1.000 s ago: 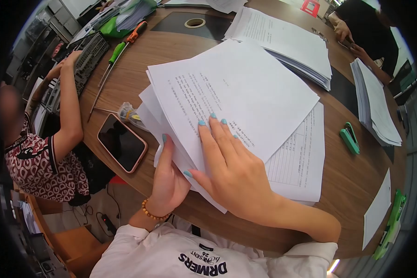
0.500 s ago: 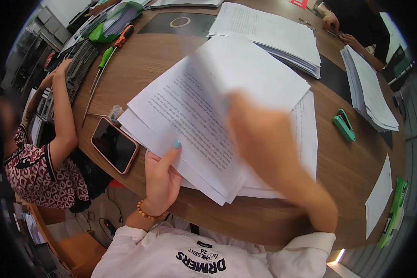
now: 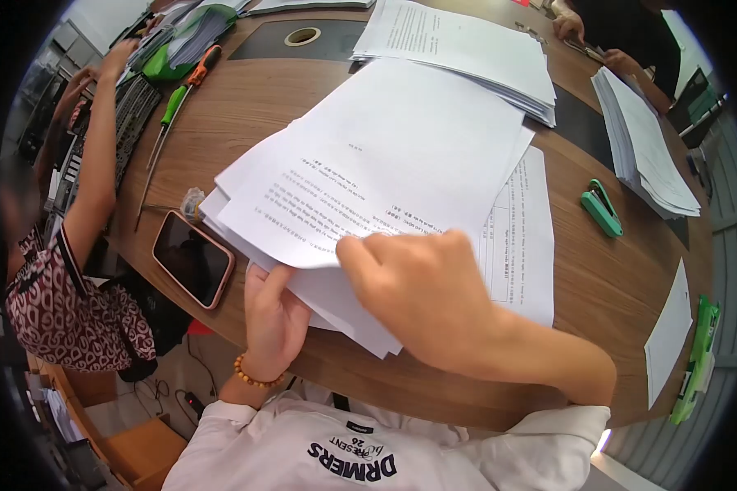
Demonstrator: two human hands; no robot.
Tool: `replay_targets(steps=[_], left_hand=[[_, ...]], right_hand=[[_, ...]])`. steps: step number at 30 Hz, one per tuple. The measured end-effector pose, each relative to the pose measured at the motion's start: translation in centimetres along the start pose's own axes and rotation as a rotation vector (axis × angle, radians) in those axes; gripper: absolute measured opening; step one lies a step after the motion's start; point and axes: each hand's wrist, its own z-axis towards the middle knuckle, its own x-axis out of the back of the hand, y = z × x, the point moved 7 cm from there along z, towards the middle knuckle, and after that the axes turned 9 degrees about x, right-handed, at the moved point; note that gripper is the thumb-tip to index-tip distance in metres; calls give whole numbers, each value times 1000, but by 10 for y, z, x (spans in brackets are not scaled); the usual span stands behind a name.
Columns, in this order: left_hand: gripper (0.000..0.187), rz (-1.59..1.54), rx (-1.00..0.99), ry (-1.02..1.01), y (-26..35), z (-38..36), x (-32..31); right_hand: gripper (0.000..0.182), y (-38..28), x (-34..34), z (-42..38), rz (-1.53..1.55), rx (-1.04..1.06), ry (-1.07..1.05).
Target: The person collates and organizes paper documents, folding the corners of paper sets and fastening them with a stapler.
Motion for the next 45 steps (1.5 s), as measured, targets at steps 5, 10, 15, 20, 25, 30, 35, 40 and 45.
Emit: replay_targets(steps=[5,10,15,20,25,30,35,40,45], left_hand=[[31,3,-15,-3,-2,1,-2],[34,68,-35,26,-12,-7,-12],[27,96,-93,-7,-8,-5,-22],[33,137,-79,23,-12,-6,-15],[24,103,-90,6,-14,-5,-20],[25,101,-98,20,-15,-5,-17],[25,87,-106,-4,-18,-9,-17],[24,66,-135,-47,-17,-5,-12],[25,110,-143,-23,-18,-4,-14]], right_hand=[[12,11,-11,-5,273,-170,-7],[12,25,0,-25,422,-203,160],[8,29,4,-26,500,-321,62],[4,43,60,-33,73,-269,289],[6,68,130,-59,-268,-235,544],[9,38,91,-44,78,-213,451],[22,21,21,-32,179,-101,251],[28,18,7,-20,194,-79,252],[18,28,5,-24,167,-188,262]])
